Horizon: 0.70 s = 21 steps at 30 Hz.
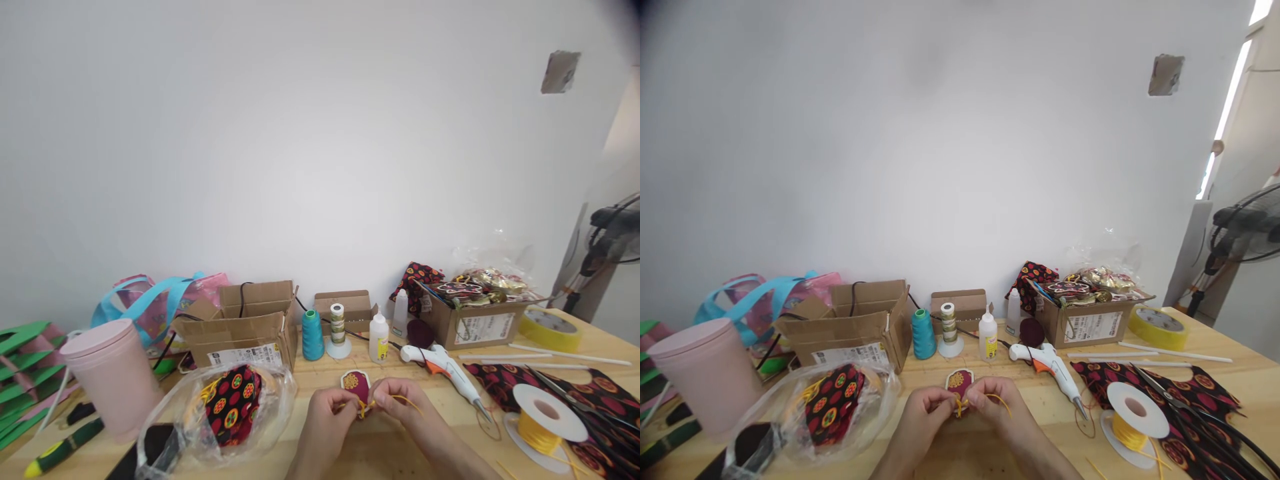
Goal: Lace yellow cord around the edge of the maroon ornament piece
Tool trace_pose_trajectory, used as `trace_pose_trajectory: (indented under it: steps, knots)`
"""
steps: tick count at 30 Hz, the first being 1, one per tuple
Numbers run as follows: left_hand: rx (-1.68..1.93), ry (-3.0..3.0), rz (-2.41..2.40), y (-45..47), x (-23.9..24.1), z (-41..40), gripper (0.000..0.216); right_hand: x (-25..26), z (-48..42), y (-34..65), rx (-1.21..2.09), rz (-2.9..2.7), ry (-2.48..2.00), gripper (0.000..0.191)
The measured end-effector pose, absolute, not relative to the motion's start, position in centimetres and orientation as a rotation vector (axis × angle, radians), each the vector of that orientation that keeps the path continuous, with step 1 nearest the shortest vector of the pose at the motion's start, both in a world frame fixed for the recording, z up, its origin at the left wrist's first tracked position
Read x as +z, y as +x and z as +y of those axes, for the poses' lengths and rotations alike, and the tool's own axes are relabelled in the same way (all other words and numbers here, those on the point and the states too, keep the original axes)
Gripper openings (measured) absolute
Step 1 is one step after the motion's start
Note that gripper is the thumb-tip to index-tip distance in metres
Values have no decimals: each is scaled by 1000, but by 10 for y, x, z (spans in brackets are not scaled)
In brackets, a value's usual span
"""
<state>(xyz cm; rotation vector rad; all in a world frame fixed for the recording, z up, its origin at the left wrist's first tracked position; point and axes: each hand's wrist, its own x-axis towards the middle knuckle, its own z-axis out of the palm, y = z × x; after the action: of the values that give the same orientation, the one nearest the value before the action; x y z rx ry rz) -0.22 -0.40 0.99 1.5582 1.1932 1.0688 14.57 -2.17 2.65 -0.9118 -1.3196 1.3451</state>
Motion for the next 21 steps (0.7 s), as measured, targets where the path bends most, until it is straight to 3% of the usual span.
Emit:
trace_pose_trajectory:
  steps: [15, 21]
  knots:
    - [1012, 1348, 974, 2, 6, -6, 21, 13, -14, 146, 1651, -890, -835, 22]
    - [974, 1359, 976, 4, -2, -5, 22, 11, -15, 144, 1720, -712, -734, 12]
